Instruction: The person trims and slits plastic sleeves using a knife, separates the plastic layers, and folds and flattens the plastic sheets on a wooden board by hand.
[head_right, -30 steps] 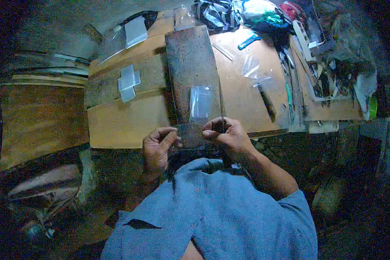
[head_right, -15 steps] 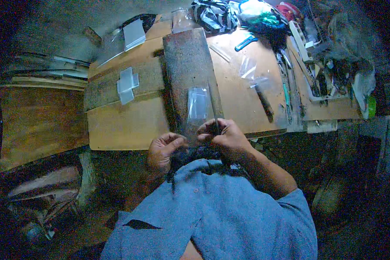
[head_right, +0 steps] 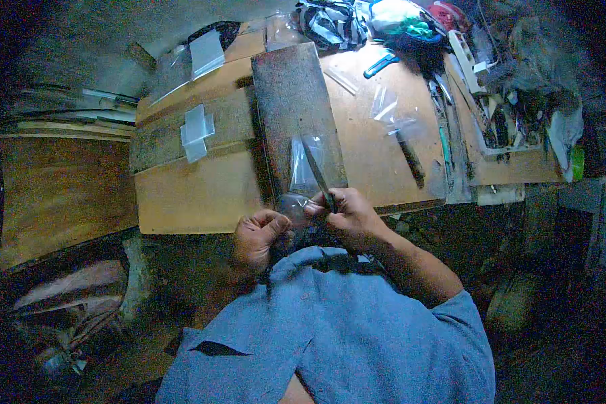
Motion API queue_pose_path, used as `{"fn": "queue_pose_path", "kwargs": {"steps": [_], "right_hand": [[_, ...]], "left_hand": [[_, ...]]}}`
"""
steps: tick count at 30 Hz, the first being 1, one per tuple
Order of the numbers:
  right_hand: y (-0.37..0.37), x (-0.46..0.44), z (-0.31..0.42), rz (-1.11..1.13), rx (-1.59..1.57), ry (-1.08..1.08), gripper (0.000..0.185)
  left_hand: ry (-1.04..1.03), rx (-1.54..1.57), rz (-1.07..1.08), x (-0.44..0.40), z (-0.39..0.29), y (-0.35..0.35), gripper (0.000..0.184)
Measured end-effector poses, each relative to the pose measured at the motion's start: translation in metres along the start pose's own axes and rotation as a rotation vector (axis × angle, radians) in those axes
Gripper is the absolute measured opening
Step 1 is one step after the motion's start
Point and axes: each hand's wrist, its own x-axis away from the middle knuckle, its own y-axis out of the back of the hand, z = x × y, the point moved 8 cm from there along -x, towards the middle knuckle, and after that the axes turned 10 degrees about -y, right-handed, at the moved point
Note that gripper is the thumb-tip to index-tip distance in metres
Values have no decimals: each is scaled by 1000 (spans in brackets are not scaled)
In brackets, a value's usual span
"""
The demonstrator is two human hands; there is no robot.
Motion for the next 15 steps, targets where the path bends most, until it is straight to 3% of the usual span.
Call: {"fn": "queue_pose_path", "kwargs": {"steps": [4, 9, 15], "right_hand": [[13, 18, 22, -78, 240, 280, 29], [12, 47, 36, -53, 284, 180, 33], [9, 53, 35, -128, 789, 200, 36]], "left_hand": [[-54, 112, -82, -1, -8, 15, 15], [-134, 222, -160, 0, -16, 39, 14], [-225, 191, -202, 2, -24, 45, 15]]}}
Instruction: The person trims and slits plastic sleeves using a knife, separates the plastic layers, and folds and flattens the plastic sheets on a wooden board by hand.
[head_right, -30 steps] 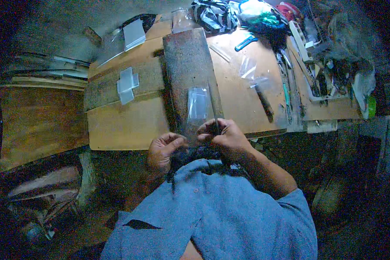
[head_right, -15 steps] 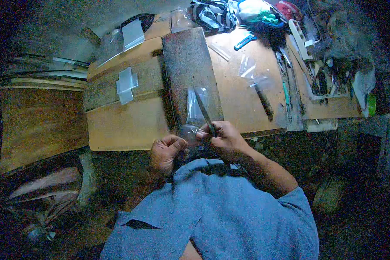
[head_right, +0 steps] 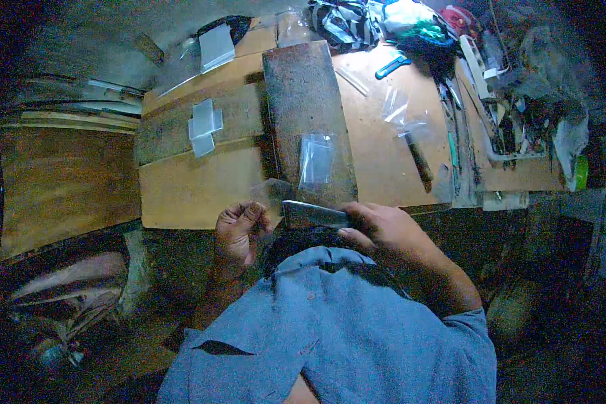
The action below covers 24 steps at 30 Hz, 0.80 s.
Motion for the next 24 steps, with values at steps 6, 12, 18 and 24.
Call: {"fn": "queue_pose_path", "kwargs": {"steps": [6, 12, 18, 24], "right_hand": [[-7, -4, 1, 27, 204, -5, 42], [-11, -13, 0, 15, 177, 26, 43], [-19, -22, 6, 42, 172, 38, 45], [-25, -31, 11, 100, 250, 53, 49]], "left_hand": [[51, -3, -32, 7, -1, -3, 15], [90, -53, 57, 13, 7, -11, 13], [126, -127, 265, 19, 4, -41, 11], [242, -379, 359, 27, 12, -45, 10]]}}
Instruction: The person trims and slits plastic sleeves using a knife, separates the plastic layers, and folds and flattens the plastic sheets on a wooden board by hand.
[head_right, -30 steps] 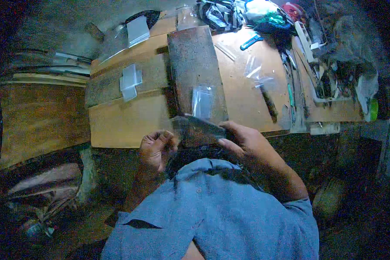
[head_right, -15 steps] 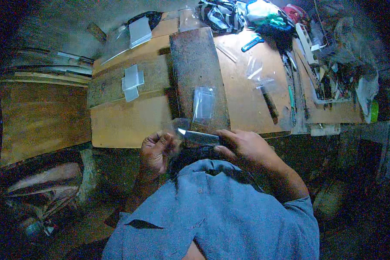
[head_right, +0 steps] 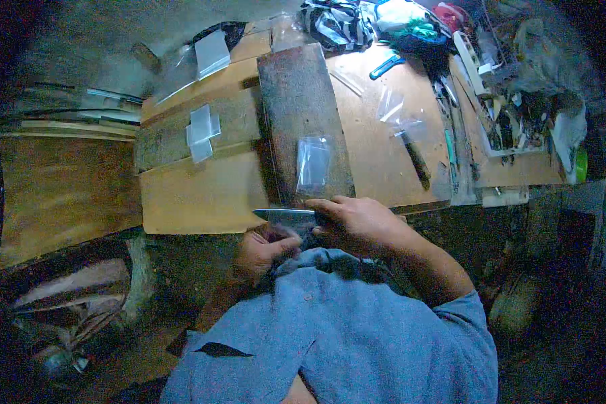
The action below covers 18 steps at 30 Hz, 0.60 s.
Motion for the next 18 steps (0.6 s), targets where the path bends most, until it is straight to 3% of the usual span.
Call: {"fn": "queue_pose_path", "kwargs": {"steps": [2, 6, 8, 10, 12, 15, 18], "right_hand": [[-3, -4, 2, 10, 0, 79, 49], [8, -10, -12, 26, 100, 22, 44], [29, -17, -46, -192, -266, -135, 39], [61, -20, -68, -607, -128, -41, 33], [52, -42, -114, -642, -35, -129, 36], [40, -55, -160, -884, 50, -180, 38], [28, -66, -183, -834, 59, -294, 39]], "left_hand": [[-6, -90, 49, 1, -1, -4, 11], [-10, -43, 64, 0, 5, 5, 6], [14, 36, 108, 1, 7, 5, 8], [-13, 36, 94, -3, 14, 11, 8], [-41, 33, 82, -10, 26, 16, 7], [-58, 125, -60, -23, 38, 24, 8], [-33, 117, -112, -31, 37, 24, 8]]}}
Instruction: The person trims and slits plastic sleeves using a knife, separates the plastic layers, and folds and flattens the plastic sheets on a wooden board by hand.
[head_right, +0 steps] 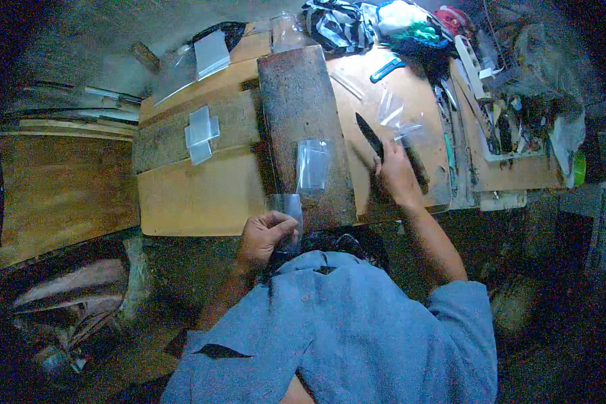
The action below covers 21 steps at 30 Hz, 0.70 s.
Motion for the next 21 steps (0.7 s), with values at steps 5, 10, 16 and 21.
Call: {"fn": "queue_pose_path", "kwargs": {"steps": [5, 10, 16, 21], "right_hand": [[-18, -2, -8, 73, 145, -66, 41], [-13, -2, 1, -265, 288, 112, 39], [4, 32, 53, 174, -415, -50, 37], [-41, 86, 99, 900, -1243, -493, 22]], "left_hand": [[-46, 60, 25, -15, 7, -2, 9], [-40, 81, 33, -23, 4, -11, 11], [-16, 25, -7, -36, 12, -11, 10], [-84, -52, 67, -49, 13, -23, 11]]}}
